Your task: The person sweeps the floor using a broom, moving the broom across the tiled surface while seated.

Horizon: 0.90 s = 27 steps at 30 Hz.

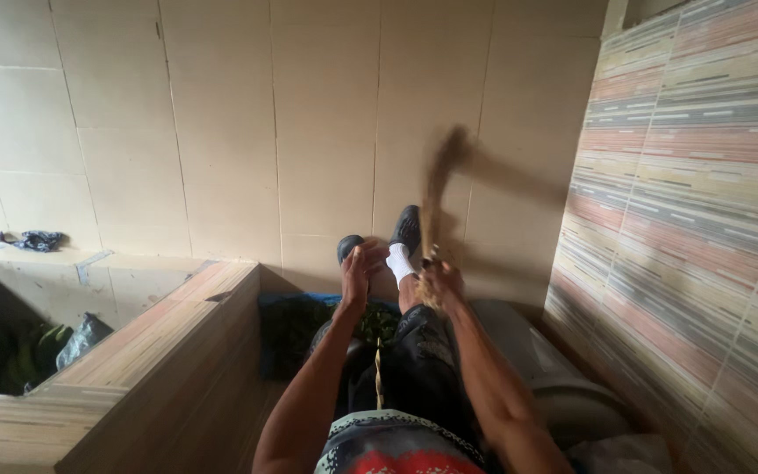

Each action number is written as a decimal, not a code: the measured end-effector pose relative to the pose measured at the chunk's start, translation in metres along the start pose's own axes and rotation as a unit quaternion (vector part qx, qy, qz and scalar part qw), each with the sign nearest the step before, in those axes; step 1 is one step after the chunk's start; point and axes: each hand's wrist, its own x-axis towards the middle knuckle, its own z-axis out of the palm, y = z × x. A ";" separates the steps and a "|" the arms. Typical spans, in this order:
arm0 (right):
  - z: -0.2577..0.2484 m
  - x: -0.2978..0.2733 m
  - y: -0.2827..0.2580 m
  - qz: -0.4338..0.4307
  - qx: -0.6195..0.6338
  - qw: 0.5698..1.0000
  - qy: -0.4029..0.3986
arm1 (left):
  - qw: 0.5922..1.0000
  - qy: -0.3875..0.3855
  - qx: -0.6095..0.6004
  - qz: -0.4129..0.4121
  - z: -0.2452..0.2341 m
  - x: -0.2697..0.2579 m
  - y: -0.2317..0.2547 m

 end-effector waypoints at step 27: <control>-0.015 0.015 -0.029 -0.026 0.146 0.974 -0.172 | 1.000 0.007 -0.001 0.009 0.030 0.018 0.012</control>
